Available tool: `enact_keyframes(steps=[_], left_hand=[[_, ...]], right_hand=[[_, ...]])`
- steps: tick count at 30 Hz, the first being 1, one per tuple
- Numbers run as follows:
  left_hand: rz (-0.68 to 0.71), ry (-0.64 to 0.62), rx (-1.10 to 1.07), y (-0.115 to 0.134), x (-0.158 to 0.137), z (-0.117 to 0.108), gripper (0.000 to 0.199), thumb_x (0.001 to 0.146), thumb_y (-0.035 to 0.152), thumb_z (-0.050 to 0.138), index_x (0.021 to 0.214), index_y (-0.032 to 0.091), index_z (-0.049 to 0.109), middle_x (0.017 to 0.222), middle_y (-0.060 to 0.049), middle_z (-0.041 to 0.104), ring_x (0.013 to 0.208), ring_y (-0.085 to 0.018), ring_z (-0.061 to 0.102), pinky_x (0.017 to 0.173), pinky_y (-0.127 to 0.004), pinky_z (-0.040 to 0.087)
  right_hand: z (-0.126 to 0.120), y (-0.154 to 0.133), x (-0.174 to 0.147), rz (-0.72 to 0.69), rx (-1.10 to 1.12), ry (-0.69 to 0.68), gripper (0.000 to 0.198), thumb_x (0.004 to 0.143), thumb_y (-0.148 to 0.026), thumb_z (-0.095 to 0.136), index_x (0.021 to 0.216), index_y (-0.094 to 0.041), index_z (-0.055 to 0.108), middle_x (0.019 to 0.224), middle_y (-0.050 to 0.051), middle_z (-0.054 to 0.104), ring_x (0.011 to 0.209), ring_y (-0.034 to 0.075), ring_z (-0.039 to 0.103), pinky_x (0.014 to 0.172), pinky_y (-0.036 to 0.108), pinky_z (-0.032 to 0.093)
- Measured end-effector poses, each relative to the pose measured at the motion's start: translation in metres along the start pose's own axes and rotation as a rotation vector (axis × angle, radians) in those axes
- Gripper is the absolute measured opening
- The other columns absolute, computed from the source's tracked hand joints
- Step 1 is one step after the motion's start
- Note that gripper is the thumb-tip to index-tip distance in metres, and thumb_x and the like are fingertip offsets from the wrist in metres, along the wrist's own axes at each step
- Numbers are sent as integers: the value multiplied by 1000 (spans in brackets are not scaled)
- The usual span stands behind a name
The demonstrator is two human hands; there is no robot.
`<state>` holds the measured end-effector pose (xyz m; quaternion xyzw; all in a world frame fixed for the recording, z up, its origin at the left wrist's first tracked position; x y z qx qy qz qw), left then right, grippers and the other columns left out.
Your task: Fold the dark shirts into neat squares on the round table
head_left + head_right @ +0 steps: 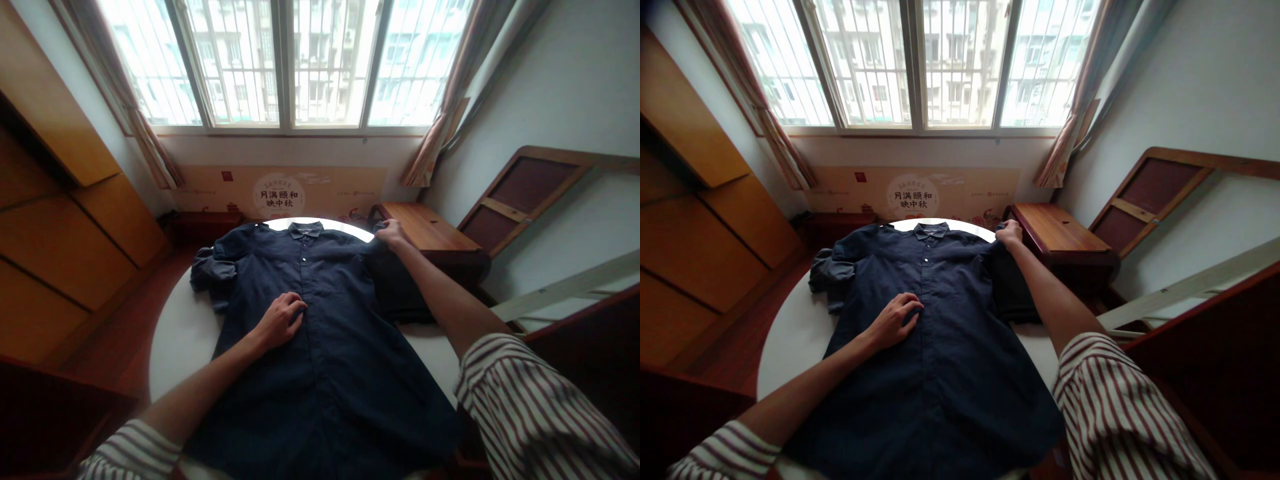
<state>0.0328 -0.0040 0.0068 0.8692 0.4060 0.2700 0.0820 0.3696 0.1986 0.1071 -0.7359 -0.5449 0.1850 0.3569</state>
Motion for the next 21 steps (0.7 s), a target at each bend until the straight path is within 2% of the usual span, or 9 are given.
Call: enact_keyframes(steps=[2, 5, 7, 10, 13, 15, 19, 21], left_hand=[[-2, -5, -5, -1, 0, 0, 23, 91, 18, 55, 113, 20, 62, 116, -9, 59, 109, -24, 58, 99, -42, 49], [2, -7, -11, 0, 0, 1, 24, 91, 17, 55, 113, 20, 62, 116, -9, 58, 109, -23, 58, 99, -42, 50], [2, -4, -15, 1, -1, 1, 24, 91, 17, 55, 113, 21, 62, 116, -9, 58, 109, -23, 58, 99, -42, 50], [0, -3, -24, 1, 0, 1, 24, 91, 17, 55, 113, 22, 62, 116, -9, 58, 109, -23, 58, 99, -42, 50], [-2, -17, -23, 1, 0, 0, 24, 92, 18, 55, 114, 22, 62, 117, -9, 58, 109, -23, 58, 99, -42, 50], [-5, -22, -19, 2, 1, 0, 24, 92, 17, 54, 115, 21, 62, 117, -9, 58, 108, -23, 57, 99, -42, 50], [-6, -18, -22, 3, 1, -1, 25, 91, 17, 54, 115, 21, 62, 115, -9, 59, 108, -24, 57, 98, -42, 50], [-9, -19, -24, 3, 1, -2, 26, 91, 17, 54, 115, 22, 62, 115, -9, 59, 108, -24, 57, 98, -43, 50]], right_hand=[[6, -17, 0, -56, 48, -99, 55, 69, -18, 84, 119, -19, 59, 102, 9, 68, 89, 22, 70, 80, 34, 59], [20, -34, -5, -122, 219, -324, 63, 76, -30, 83, 129, -20, 51, 88, 5, 69, 64, 16, 69, 64, 35, 62], [28, -33, -4, -88, 228, -347, 55, 78, -32, 81, 123, -16, 53, 76, 4, 68, 54, 14, 65, 57, 33, 61], [39, -20, 4, -2, 101, -278, 36, 73, -28, 85, 96, -9, 63, 62, 3, 63, 50, 14, 62, 54, 32, 59], [53, -7, 16, 24, 2, -250, 33, 66, -30, 89, 76, -10, 64, 62, 8, 64, 61, 20, 67, 61, 34, 59], [63, -3, 23, 24, -55, -236, 36, 62, -33, 90, 73, -11, 65, 69, 12, 67, 73, 25, 69, 68, 35, 59], [81, -4, 34, -9, -109, -199, 40, 55, -26, 91, 85, -12, 69, 92, 13, 71, 98, 29, 67, 84, 34, 56], [86, -7, 40, -43, -107, -161, 39, 58, -17, 86, 93, -13, 70, 105, 13, 70, 108, 28, 63, 91, 32, 52]])
Point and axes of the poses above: each hand's wrist, its own x-axis towards the middle knuckle, its own z-axis out of the palm, y = z × x, the point moved 3 cm from there along x, towards the middle knuckle
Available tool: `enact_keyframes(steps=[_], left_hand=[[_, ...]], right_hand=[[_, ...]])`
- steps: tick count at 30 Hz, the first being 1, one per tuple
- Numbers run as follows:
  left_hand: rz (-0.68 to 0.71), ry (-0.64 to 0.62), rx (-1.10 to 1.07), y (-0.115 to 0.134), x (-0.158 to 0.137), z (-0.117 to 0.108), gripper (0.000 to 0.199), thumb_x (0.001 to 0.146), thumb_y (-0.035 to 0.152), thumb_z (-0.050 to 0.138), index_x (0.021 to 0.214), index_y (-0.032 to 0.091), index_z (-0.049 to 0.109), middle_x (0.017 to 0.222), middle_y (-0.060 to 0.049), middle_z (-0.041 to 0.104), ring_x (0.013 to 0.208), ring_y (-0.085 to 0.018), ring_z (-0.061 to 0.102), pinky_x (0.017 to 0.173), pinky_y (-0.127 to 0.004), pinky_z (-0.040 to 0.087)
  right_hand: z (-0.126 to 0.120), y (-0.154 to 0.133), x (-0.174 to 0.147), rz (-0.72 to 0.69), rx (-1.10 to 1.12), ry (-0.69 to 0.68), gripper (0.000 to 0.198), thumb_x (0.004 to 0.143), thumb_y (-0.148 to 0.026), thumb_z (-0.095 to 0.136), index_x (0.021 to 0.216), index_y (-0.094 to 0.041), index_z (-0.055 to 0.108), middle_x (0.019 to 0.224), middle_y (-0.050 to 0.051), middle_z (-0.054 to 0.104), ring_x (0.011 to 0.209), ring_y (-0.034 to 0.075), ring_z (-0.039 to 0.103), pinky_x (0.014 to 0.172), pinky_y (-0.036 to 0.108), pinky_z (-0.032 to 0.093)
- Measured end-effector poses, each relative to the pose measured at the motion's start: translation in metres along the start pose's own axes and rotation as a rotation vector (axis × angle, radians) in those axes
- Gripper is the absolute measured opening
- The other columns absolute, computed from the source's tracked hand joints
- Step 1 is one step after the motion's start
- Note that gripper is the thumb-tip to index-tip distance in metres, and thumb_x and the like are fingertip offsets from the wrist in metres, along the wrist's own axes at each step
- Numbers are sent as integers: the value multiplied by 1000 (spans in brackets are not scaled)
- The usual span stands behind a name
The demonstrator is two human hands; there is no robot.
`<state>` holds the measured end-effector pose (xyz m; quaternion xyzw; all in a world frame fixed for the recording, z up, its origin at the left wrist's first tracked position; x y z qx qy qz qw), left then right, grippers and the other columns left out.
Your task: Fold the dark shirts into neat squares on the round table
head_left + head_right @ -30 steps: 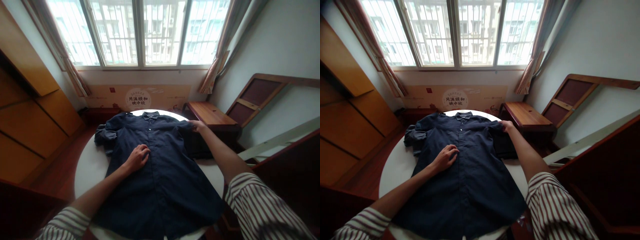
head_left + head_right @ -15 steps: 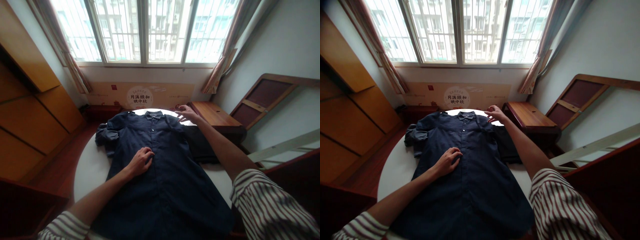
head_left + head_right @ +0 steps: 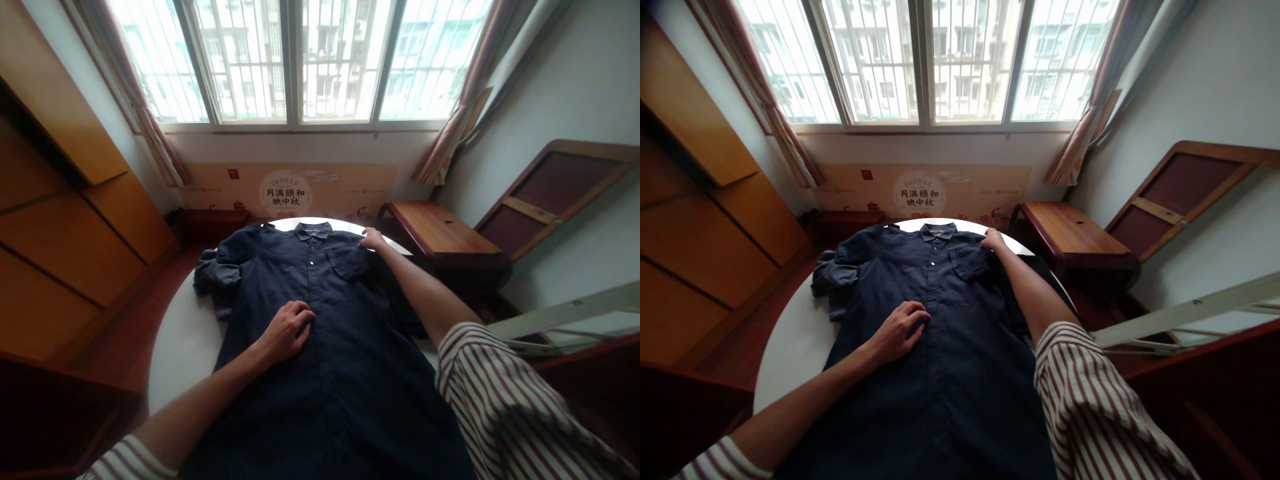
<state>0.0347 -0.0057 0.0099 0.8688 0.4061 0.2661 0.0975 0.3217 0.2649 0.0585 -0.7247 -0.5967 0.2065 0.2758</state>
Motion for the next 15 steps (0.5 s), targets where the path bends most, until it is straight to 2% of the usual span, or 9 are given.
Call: enact_keyframes(steps=[3, 7, 10, 12, 15], left_hand=[[-3, -13, -1, 0, 0, 0, 25, 92, 17, 54, 116, 21, 61, 116, -9, 59, 109, -24, 56, 99, -43, 50], [-7, -25, 9, 0, 0, -1, 26, 92, 18, 53, 117, 20, 60, 117, -10, 58, 110, -24, 56, 100, -42, 49], [-9, -37, 19, 1, 0, -1, 26, 93, 18, 53, 117, 20, 60, 118, -10, 58, 111, -25, 55, 100, -43, 49], [-7, -41, 20, 1, 0, 0, 26, 92, 18, 53, 117, 21, 60, 118, -10, 58, 111, -25, 56, 100, -43, 49], [-1, -32, 18, 1, 0, 1, 28, 92, 16, 53, 119, 21, 60, 118, -10, 58, 111, -25, 56, 100, -43, 49]], right_hand=[[-2, 1, 9, -33, 15, 57, 35, 70, -12, 74, 104, -12, 70, 112, 12, 69, 109, 23, 63, 93, 27, 50], [-14, 15, 12, 5, 10, 105, 37, 80, -12, 61, 117, -10, 64, 114, 14, 68, 101, 19, 66, 84, 25, 53], [-20, 25, 6, 43, -36, 91, 31, 79, -15, 66, 109, -9, 65, 116, 18, 67, 104, 23, 65, 87, 30, 51], [-22, 27, 1, 41, -64, 71, 31, 78, -24, 72, 105, -10, 66, 118, 18, 66, 108, 26, 63, 91, 32, 50], [-21, 24, -8, 26, -88, 12, 53, 71, -41, 81, 110, -10, 63, 111, 18, 68, 102, 27, 65, 86, 32, 52]])
Point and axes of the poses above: each hand's wrist, its own x-axis towards the middle knuckle, its own z-axis out of the palm, y = z × x, the point moved 3 cm from there along x, towards the middle knuckle
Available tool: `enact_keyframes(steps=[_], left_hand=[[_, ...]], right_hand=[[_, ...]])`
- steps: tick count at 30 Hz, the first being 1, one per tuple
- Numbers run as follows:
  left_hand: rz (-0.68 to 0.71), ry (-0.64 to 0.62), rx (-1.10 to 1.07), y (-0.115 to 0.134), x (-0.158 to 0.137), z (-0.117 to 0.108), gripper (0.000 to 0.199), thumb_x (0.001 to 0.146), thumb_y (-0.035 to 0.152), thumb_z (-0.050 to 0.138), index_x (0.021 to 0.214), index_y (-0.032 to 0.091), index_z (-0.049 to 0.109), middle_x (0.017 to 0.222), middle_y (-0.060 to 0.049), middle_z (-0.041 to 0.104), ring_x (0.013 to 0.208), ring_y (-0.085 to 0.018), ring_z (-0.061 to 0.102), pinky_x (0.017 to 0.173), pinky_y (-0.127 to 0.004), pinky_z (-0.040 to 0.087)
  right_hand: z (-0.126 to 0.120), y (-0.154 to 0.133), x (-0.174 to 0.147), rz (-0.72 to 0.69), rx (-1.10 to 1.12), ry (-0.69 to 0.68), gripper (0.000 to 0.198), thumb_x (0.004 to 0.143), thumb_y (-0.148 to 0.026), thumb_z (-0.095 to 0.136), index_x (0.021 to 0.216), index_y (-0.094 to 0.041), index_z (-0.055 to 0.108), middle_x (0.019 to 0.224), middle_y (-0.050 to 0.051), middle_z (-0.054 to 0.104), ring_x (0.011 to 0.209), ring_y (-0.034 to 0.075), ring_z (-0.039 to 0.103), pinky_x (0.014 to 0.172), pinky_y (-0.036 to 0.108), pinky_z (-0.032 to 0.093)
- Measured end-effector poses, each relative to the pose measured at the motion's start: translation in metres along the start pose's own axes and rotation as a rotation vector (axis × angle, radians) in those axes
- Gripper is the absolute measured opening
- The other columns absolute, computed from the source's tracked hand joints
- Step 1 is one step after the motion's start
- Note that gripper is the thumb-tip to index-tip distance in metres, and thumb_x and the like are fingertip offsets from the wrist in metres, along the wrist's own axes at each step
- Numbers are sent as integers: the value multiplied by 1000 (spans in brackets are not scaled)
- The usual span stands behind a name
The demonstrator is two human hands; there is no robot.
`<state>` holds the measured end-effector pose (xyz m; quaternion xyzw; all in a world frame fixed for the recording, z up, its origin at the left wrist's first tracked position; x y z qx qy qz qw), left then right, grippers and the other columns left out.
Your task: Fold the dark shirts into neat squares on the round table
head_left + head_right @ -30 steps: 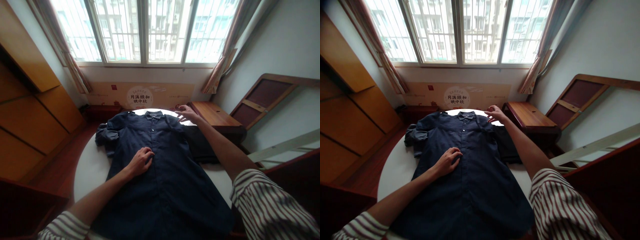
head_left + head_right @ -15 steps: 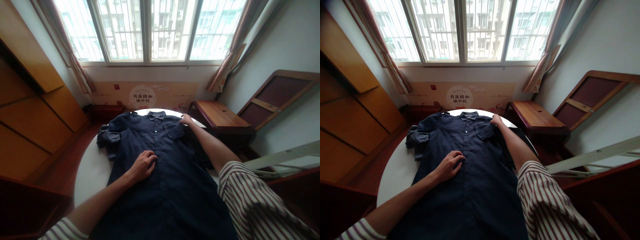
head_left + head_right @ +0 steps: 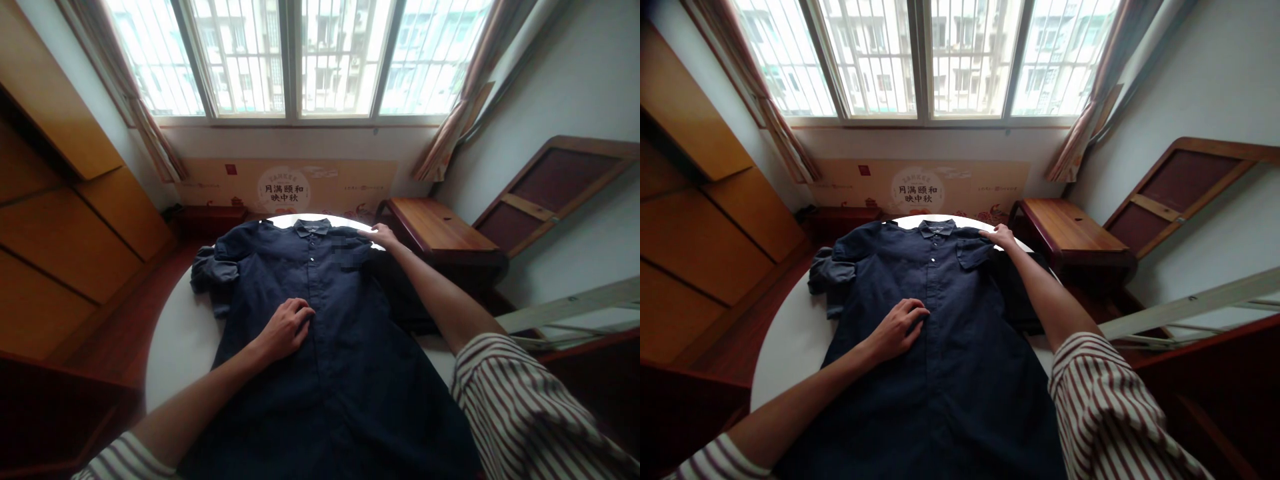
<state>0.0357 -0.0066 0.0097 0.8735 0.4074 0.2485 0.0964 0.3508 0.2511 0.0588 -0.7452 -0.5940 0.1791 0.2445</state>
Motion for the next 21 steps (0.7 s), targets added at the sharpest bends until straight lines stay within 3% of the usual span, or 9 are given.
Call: enact_keyframes(steps=[4, 8, 10, 13, 17, 21], left_hand=[[2, 8, -4, -1, -1, 1, 29, 92, 16, 53, 119, 22, 59, 119, -9, 58, 112, -25, 56, 101, -43, 49], [0, 1, 0, -1, 0, 0, 28, 93, 16, 52, 119, 21, 59, 119, -10, 57, 112, -24, 56, 101, -43, 49], [3, -3, 4, 0, 0, 0, 27, 93, 17, 52, 119, 21, 59, 119, -10, 57, 111, -24, 56, 101, -43, 49], [4, -6, 14, 0, -1, 1, 26, 93, 17, 51, 118, 20, 60, 119, -10, 58, 111, -24, 56, 102, -42, 48], [6, -8, 21, -1, -1, 2, 26, 94, 18, 51, 118, 21, 60, 120, -10, 57, 112, -24, 56, 103, -42, 48], [3, -2, 11, -2, -1, 3, 26, 94, 19, 49, 119, 21, 59, 120, -10, 57, 112, -25, 55, 102, -42, 48]], right_hand=[[0, -10, -16, -55, -47, -38, 71, 62, -49, 87, 115, -10, 60, 108, 17, 68, 98, 28, 65, 82, 33, 53], [-12, -21, -55, -164, -118, 49, 46, 80, -45, 75, 111, -13, 63, 116, 18, 65, 114, 30, 59, 95, 34, 46], [-18, -21, -89, -248, -232, 67, 30, 90, -42, 62, 102, -14, 66, 110, 17, 68, 110, 29, 62, 94, 34, 46], [-17, -9, -145, -324, -486, -59, 32, 94, -43, 54, 88, -14, 67, 94, 16, 71, 94, 29, 68, 84, 35, 49], [-8, 12, -199, -282, -623, -156, 33, 94, -42, 56, 98, -11, 66, 103, 21, 70, 96, 33, 69, 79, 37, 50], [-4, 23, -210, -197, -546, -139, 24, 96, -28, 50, 109, -12, 63, 107, 21, 70, 100, 31, 69, 82, 36, 49]])
Point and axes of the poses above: each hand's wrist, its own x-axis towards the middle knuckle, its own z-axis out of the palm, y = z × x, the point moved 3 cm from there along x, towards the middle knuckle
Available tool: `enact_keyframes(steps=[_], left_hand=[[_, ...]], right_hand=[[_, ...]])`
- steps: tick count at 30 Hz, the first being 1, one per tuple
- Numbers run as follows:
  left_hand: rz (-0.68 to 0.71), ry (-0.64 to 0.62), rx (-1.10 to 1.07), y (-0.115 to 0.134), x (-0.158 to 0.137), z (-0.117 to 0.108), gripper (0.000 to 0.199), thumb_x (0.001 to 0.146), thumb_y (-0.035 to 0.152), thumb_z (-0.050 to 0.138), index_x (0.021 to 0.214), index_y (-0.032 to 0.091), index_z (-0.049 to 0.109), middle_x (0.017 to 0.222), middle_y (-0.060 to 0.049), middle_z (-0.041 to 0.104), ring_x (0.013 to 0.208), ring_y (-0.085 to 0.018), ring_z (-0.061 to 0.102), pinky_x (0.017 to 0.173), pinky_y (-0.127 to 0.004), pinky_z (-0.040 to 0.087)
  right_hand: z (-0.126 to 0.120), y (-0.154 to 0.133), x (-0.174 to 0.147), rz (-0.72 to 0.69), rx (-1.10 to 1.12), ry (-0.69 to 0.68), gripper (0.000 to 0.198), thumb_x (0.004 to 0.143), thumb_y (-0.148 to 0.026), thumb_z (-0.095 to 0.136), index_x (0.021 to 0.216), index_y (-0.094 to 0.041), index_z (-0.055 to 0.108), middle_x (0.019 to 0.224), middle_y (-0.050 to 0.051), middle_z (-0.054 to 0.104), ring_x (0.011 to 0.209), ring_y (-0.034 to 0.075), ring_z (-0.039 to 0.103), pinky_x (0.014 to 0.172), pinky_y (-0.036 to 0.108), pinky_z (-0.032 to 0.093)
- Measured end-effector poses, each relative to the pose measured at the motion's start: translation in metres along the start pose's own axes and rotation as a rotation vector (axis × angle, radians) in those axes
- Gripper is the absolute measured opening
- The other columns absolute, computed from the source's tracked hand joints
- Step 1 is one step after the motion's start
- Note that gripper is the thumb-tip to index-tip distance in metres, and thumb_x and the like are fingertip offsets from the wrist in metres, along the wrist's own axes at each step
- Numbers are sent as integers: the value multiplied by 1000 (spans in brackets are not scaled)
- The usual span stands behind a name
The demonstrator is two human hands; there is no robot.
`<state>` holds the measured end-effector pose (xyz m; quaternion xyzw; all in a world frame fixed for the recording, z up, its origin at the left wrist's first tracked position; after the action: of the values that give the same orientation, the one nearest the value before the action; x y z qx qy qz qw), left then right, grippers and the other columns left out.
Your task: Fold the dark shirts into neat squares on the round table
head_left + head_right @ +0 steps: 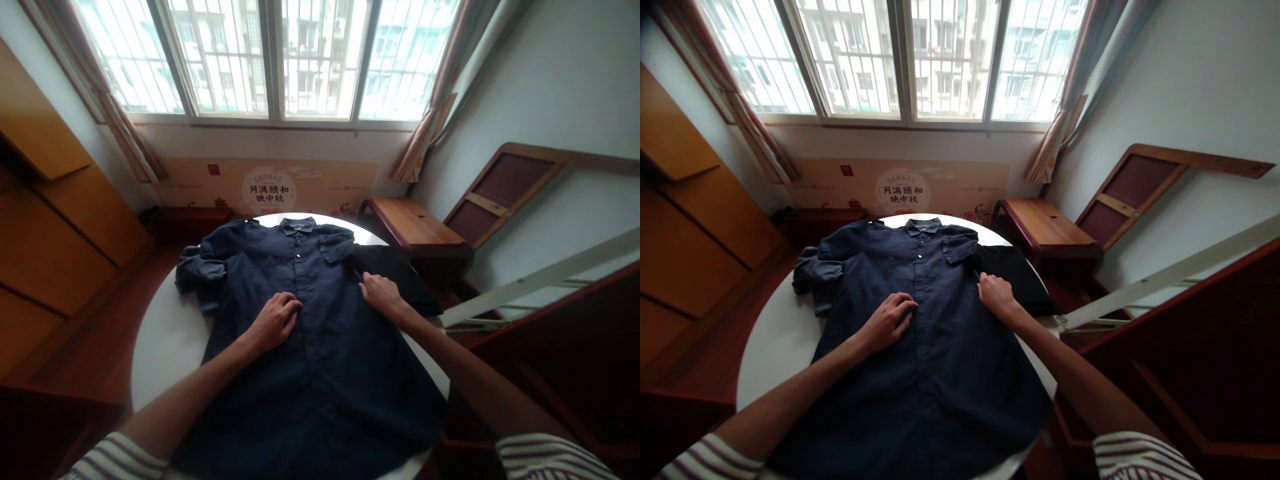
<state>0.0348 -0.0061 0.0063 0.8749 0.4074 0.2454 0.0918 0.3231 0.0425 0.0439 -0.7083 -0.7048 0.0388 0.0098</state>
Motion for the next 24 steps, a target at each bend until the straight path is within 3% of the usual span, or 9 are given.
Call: enact_keyframes(steps=[7, 9, 13, 18, 21, 24], left_hand=[[2, 7, -12, 0, 0, 0, 26, 94, 18, 50, 118, 21, 60, 119, -10, 57, 110, -24, 55, 101, -42, 49], [0, 10, -14, 0, 0, 0, 25, 94, 18, 50, 117, 21, 60, 119, -10, 57, 110, -24, 55, 100, -43, 49], [-4, 17, -19, 1, 0, -1, 25, 93, 18, 51, 117, 21, 59, 118, -9, 57, 109, -24, 55, 100, -43, 49], [-11, 7, -10, 1, 1, -1, 27, 93, 17, 52, 119, 22, 58, 118, -8, 57, 109, -23, 55, 101, -42, 49], [-12, -1, -6, 1, 0, 0, 28, 93, 16, 52, 119, 21, 58, 118, -9, 56, 110, -23, 55, 101, -41, 48], [-16, -3, -1, 1, 0, 0, 28, 93, 17, 52, 119, 22, 58, 119, -9, 56, 111, -24, 54, 101, -42, 48]], right_hand=[[-29, 27, 24, 0, 184, -34, 20, 87, -24, 57, 76, -15, 70, 79, 8, 72, 79, 22, 70, 66, 24, 46], [-41, 31, 43, -15, 244, -3, 21, 88, -24, 55, 78, -15, 71, 81, 6, 72, 81, 19, 69, 68, 22, 46], [-60, 30, 98, 30, 320, 113, 24, 93, -25, 52, 93, -11, 71, 100, 12, 71, 96, 21, 66, 83, 27, 47], [-49, 18, 166, 37, 424, 36, 23, 87, -19, 64, 107, -8, 67, 91, 10, 69, 80, 14, 65, 81, 26, 47], [-35, 12, 189, 58, 475, 4, 27, 86, -18, 64, 111, -6, 64, 82, 8, 68, 68, 11, 63, 74, 25, 49], [-27, 11, 201, 83, 500, 61, 27, 83, -11, 63, 109, -10, 65, 86, 8, 69, 73, 13, 64, 71, 24, 50]])
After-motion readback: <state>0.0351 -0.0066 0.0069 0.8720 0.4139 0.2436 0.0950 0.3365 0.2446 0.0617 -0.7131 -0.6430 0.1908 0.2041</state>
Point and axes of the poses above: each hand's wrist, its own x-axis towards the middle knuckle, its own z-axis out of the palm, y = z × x, the point moved 3 cm from there along x, towards the middle knuckle
